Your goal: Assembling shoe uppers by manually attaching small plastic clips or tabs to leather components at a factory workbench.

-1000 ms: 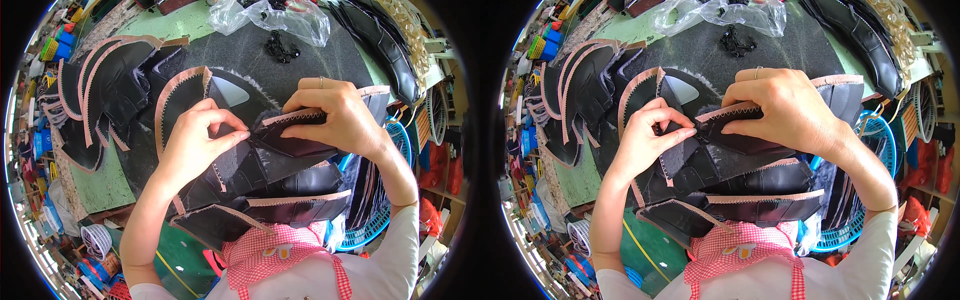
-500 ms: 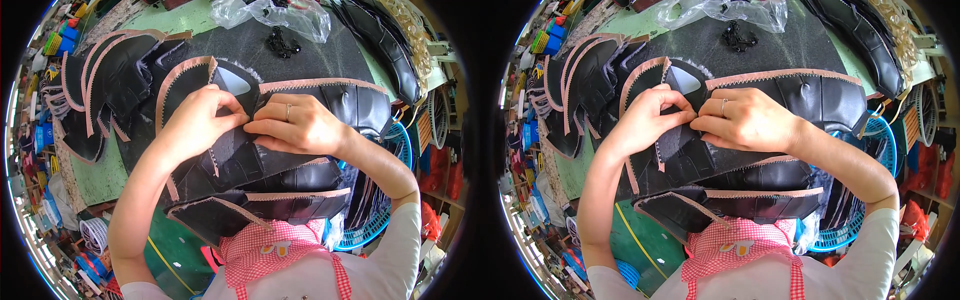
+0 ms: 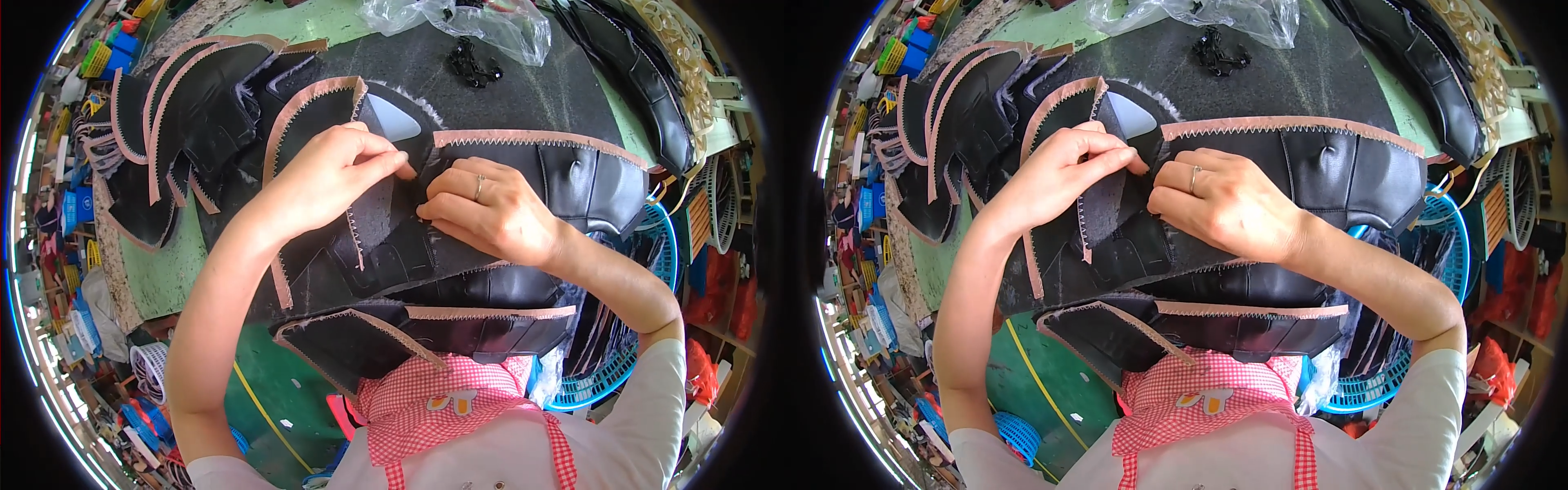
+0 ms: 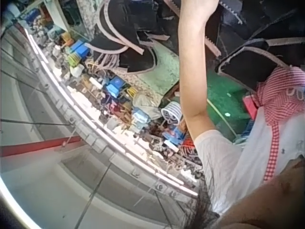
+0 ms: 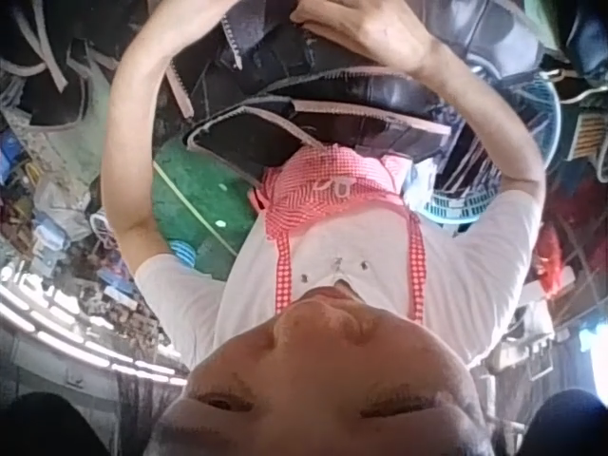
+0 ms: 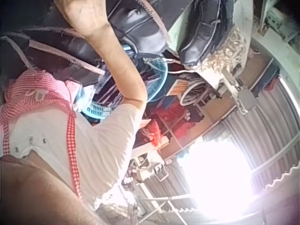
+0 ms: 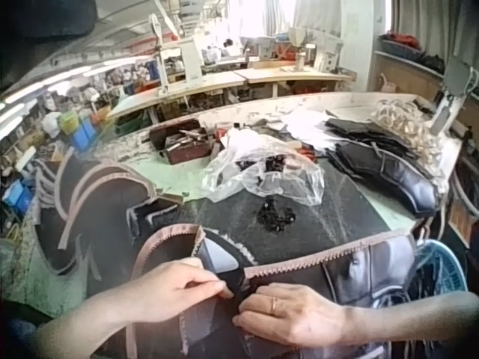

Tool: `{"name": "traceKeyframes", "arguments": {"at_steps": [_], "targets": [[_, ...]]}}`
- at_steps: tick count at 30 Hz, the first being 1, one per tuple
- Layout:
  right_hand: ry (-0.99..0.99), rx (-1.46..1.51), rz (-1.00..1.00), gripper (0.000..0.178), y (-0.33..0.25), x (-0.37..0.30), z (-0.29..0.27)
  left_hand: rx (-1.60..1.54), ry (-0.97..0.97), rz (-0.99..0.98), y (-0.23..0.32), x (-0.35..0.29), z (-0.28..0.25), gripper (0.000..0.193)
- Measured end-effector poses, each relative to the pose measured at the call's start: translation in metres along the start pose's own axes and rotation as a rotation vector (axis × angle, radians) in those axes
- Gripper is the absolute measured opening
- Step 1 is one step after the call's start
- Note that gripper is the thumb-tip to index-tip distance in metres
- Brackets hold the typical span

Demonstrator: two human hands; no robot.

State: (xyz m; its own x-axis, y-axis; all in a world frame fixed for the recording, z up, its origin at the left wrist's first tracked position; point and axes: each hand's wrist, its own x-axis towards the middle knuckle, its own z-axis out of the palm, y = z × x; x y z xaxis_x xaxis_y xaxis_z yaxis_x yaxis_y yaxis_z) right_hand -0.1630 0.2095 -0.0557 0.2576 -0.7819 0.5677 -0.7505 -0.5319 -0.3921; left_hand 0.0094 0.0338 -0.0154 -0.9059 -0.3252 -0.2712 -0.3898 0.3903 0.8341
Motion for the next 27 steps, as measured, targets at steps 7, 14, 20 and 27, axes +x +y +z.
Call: {"name": "traceKeyframes", "arguments": {"at_steps": [7, 14, 20, 27], "targets": [[0.003, 0.018, 0.030, 0.023, -0.001, 0.003, -0.001, 0.293, 0.054, 0.070, 0.014, -0.005, 0.011, 0.012], [-0.012, 0.029, 0.014, 0.020, 0.021, 0.028, 0.005, 0.371, 0.344, 0.102, -0.004, 0.006, 0.015, 0.014], [-0.208, 0.121, -0.073, 0.018, -0.022, -0.005, -0.016, 0.373, 0.305, 0.088, -0.003, 0.008, 0.017, 0.017], [0.004, -0.270, 0.469, 0.047, -0.022, -0.024, -0.056, 0.406, 0.267, 0.067, -0.003, 0.003, 0.014, 0.016]]}}
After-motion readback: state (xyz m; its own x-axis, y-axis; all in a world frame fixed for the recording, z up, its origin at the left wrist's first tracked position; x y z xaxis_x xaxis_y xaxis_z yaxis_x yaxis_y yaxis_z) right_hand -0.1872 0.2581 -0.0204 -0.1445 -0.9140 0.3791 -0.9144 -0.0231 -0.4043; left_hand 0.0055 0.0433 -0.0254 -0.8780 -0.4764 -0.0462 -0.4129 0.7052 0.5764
